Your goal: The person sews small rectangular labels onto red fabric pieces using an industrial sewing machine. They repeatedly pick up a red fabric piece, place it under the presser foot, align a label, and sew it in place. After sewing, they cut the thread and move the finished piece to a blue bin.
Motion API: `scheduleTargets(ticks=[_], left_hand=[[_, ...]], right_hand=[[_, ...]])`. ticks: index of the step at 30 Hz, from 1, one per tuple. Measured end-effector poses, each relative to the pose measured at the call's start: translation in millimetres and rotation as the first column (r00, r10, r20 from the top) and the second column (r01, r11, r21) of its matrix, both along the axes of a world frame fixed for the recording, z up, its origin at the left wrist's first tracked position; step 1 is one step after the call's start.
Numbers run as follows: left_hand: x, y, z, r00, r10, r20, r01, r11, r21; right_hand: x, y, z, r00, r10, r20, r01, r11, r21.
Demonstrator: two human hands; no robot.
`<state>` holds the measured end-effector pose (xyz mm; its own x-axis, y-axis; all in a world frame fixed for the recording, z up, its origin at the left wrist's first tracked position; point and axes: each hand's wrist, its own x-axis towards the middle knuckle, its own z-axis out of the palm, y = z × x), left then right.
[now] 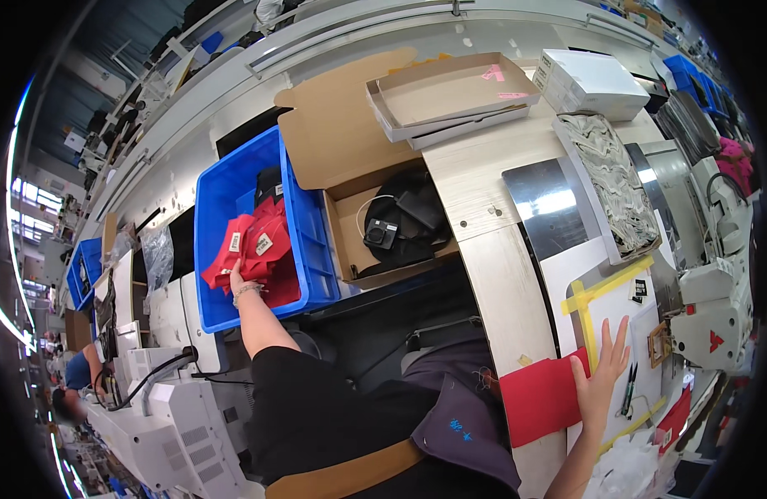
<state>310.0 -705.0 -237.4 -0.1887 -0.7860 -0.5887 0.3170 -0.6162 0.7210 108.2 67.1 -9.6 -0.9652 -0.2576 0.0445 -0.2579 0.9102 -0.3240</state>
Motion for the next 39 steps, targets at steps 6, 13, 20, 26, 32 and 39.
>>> scheduleTargets(ticks=[6,13,20,26,32,39], left_hand=[[-29,37,-9,0.949,0.084,0.303,-0.169,0.949,0.266],[-134,78,110,0.539,0.572,0.618,-0.594,0.778,-0.203],[-294,275,155,0.944,-0.004,0.330,0.329,-0.083,-0.941],[-320,524,208,0.373,-0.539,0.755,-0.056,-0.826,-0.561],[-325,656,198,0.029,-0.595,0.803,-0.426,-0.734,-0.529],[-315,732,188,-0.126,-0.533,0.837,-0.530,-0.677,-0.511]], right_hand=[[13,19,14,0.994,-0.088,-0.071,0.093,0.993,0.068],[44,67,10,0.973,-0.212,-0.095,0.220,0.972,0.087],[78,73,-5,0.940,-0.326,-0.099,0.331,0.943,0.041],[99,75,-23,0.847,-0.499,-0.185,0.490,0.867,-0.093],[103,87,-34,0.737,-0.571,-0.361,0.588,0.805,-0.072],[116,111,-32,0.622,-0.622,-0.475,0.735,0.673,0.082]])
